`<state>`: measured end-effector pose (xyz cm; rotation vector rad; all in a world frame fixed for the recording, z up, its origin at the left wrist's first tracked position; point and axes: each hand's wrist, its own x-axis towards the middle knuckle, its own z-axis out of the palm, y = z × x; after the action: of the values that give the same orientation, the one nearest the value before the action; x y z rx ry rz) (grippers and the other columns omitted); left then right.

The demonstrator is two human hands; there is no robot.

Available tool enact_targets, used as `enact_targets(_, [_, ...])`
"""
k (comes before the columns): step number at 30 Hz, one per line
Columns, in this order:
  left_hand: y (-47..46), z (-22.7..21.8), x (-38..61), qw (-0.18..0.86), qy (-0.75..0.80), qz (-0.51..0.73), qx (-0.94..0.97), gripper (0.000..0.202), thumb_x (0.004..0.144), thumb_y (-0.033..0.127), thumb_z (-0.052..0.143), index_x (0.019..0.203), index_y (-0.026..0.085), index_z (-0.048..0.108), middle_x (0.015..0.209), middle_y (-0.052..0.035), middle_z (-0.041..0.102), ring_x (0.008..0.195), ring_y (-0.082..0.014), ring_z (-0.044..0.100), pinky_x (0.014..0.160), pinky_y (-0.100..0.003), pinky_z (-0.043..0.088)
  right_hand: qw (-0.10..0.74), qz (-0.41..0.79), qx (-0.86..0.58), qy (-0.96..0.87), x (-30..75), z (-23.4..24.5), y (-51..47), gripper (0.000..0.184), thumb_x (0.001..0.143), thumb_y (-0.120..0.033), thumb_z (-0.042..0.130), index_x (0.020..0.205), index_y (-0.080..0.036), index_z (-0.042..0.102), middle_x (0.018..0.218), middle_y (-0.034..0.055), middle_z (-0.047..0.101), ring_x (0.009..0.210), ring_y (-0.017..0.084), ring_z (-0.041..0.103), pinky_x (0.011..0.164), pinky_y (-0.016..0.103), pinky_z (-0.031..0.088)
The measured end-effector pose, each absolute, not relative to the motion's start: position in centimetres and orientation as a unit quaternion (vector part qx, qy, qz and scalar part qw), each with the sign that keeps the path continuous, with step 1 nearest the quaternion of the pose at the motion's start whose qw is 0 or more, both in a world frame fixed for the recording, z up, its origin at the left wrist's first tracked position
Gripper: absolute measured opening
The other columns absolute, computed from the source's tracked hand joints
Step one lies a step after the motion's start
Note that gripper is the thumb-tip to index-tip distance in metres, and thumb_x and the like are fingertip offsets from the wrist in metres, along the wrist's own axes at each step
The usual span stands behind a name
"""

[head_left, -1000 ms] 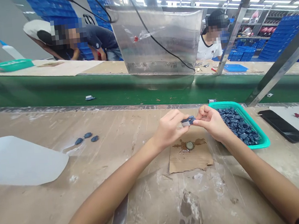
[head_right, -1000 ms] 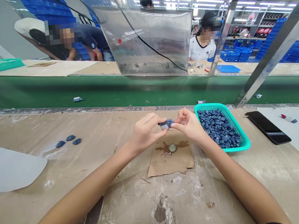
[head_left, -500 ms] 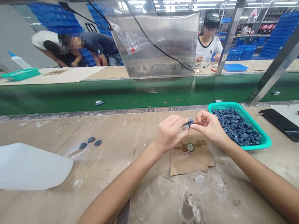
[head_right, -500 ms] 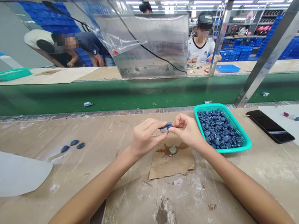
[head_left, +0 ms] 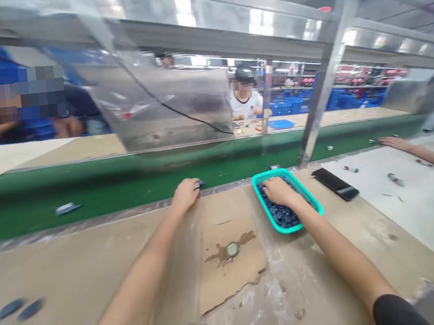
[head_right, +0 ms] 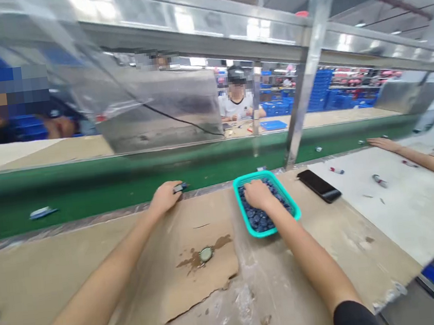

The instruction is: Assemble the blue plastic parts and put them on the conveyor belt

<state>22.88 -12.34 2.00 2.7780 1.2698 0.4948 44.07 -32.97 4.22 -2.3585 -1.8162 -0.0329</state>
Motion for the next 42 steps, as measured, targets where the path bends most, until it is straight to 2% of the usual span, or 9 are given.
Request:
enact_targets(5, [-12.9, 0.2, 22.1, 0.061, 0.411, 0.243, 0.877, 0.039, 0.071, 0.025, 0.042, 0.107, 0.017, 0.054, 0.1, -0.0085, 0.06, 0.094, -0.0233, 0.057, 0.084, -0.034, 0.046, 0.075, -0.018, -0.798, -0.598, 43.6, 4.2, -32.7, 0.03, 0.085, -0.019, 0.034, 0.101, -0.011, 0.059, 0.109, 0.0186, 0.057, 0.102, 0.031, 0.05, 0.082, 0.046, 0.041])
enact_targets(9, [-13.5, 0.0, 20.7, 0.09, 0.422, 0.283, 0.857, 0.032, 0.072, 0.037, 0.041, 0.101, 0.03, 0.054, 0.08, -0.0006, 0.06, 0.084, -0.0235, 0.058, 0.075, -0.037, 0.048, 0.075, -0.017, -0.795, -0.602, 43.6, 4.6, -33.0, 0.028, 0.082, -0.028, 0.042, 0.101, -0.016, 0.06, 0.109, 0.0141, 0.058, 0.102, 0.031, 0.049, 0.081, 0.046, 0.042])
enact_targets(12, [-13.4, 0.2, 20.3, 0.104, 0.436, 0.278, 0.85, 0.029, 0.07, 0.041, 0.041, 0.096, 0.035, 0.054, 0.072, 0.0007, 0.057, 0.082, -0.0252, 0.057, 0.072, -0.038, 0.047, 0.077, -0.012, -0.79, -0.608, 43.7, 4.6, -33.0, 0.03, 0.077, -0.026, 0.049, 0.104, -0.018, 0.059, 0.108, 0.0111, 0.059, 0.102, 0.03, 0.049, 0.081, 0.043, 0.042])
enact_targets(20, [-13.8, 0.2, 20.7, 0.051, 0.381, 0.245, 0.89, 0.026, 0.069, 0.034, 0.033, 0.075, 0.026, 0.058, 0.079, -0.0014, 0.063, 0.095, -0.0245, 0.054, 0.081, -0.037, 0.045, 0.093, -0.01, -0.777, -0.623, 43.6, 4.3, -32.9, 0.033, 0.073, -0.013, 0.044, 0.103, -0.015, 0.058, 0.105, 0.0123, 0.06, 0.097, 0.025, 0.054, 0.08, 0.034, 0.042])
enact_targets(24, [-13.8, -0.1, 20.6, 0.028, 0.393, 0.209, 0.895, 0.032, 0.073, 0.031, 0.03, 0.082, 0.021, 0.059, 0.093, -0.0052, 0.064, 0.098, -0.0234, 0.054, 0.082, -0.035, 0.045, 0.1, -0.011, -0.777, -0.621, 43.4, 4.2, -33.0, 0.03, 0.072, -0.013, 0.044, 0.099, -0.014, 0.059, 0.099, 0.0135, 0.061, 0.094, 0.027, 0.055, 0.077, 0.035, 0.042])
enact_targets(29, [-13.2, -0.9, 20.4, 0.023, 0.382, 0.217, 0.898, 0.031, 0.075, 0.026, 0.032, 0.087, 0.018, 0.059, 0.095, -0.0058, 0.064, 0.098, -0.0223, 0.054, 0.085, -0.036, 0.044, 0.124, -0.009, -0.777, -0.617, 43.6, 4.2, -32.9, 0.026, 0.076, -0.014, 0.044, 0.098, -0.017, 0.057, 0.098, 0.0087, 0.063, 0.094, 0.023, 0.055, 0.079, 0.031, 0.041])
enact_targets(35, [-14.5, -0.9, 20.2, 0.116, 0.381, 0.25, 0.883, 0.03, 0.074, 0.017, 0.037, 0.093, 0.012, 0.06, 0.101, -0.0122, 0.06, 0.104, -0.0253, 0.05, 0.094, -0.041, 0.037, 0.153, -0.02, -0.757, -0.635, 43.4, 3.9, -33.0, 0.021, 0.079, -0.013, 0.043, 0.092, -0.015, 0.06, 0.098, 0.011, 0.065, 0.095, 0.022, 0.057, 0.083, 0.029, 0.04])
enact_targets(39, [-14.7, -1.5, 20.5, 0.104, 0.418, 0.271, 0.861, 0.032, 0.074, 0.012, 0.042, 0.102, 0.016, 0.059, 0.105, -0.0087, 0.058, 0.104, -0.0189, 0.051, 0.095, -0.031, 0.039, 0.179, -0.036, -0.733, -0.655, 43.8, 3.3, -33.0, 0.025, 0.078, -0.012, 0.038, 0.091, -0.014, 0.058, 0.096, 0.0139, 0.066, 0.089, 0.025, 0.06, 0.079, 0.034, 0.042])
enact_targets(42, [-13.1, -2.0, 19.9, 0.089, 0.466, 0.294, 0.83, 0.045, 0.074, 0.012, 0.047, 0.118, 0.017, 0.049, 0.12, -0.0096, 0.049, 0.112, -0.0177, 0.046, 0.098, -0.028, 0.037, 0.213, -0.043, -0.74, -0.637, 44.5, 2.8, -32.8, 0.019, 0.076, -0.022, 0.043, 0.088, -0.015, 0.056, 0.075, 0.0106, 0.066, 0.068, 0.025, 0.062, 0.063, 0.034, 0.045])
